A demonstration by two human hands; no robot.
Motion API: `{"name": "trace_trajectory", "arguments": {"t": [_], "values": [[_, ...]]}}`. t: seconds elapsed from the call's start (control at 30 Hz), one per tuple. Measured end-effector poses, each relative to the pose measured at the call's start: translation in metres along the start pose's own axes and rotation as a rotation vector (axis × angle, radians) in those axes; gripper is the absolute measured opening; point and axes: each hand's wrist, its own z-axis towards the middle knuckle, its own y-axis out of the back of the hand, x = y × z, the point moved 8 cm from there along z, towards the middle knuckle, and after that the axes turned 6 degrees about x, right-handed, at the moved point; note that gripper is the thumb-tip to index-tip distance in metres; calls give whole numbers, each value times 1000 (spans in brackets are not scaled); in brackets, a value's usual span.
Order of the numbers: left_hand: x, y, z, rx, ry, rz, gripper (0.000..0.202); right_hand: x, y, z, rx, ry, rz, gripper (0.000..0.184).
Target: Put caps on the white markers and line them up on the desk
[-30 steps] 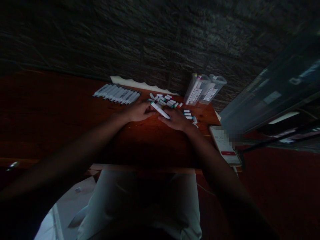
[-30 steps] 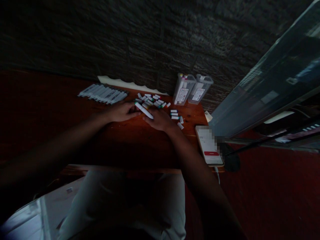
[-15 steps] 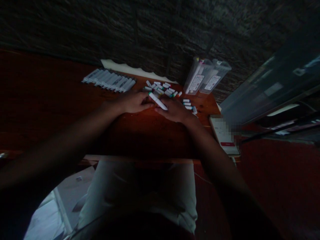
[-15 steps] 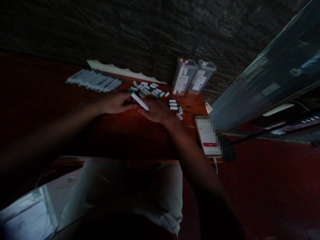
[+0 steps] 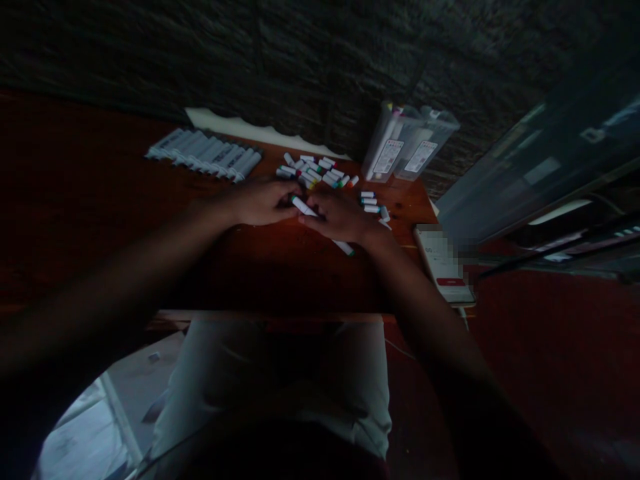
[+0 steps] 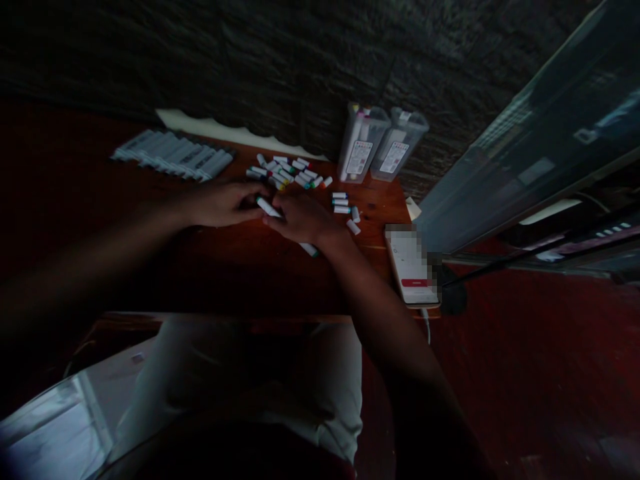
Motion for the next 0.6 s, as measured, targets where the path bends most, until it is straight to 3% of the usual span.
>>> {"name": "trace_trajectory", "arguments": {"t": [0.1,0.3,0.4,0.6], "values": [[0,-5,1,51,-45,60,32,-3,1,2,-17,6,36,26],[3,-1,-1,-18,-136,-9,24,-9,0,3,-50,60,180,27],[5,3,-3,-45,-150,-61,26,-19,-1,4,-81,16,263,32],[29,19,-8,-183,-1,-41,34,-32,1,5,-135,-70,391,39]]}}
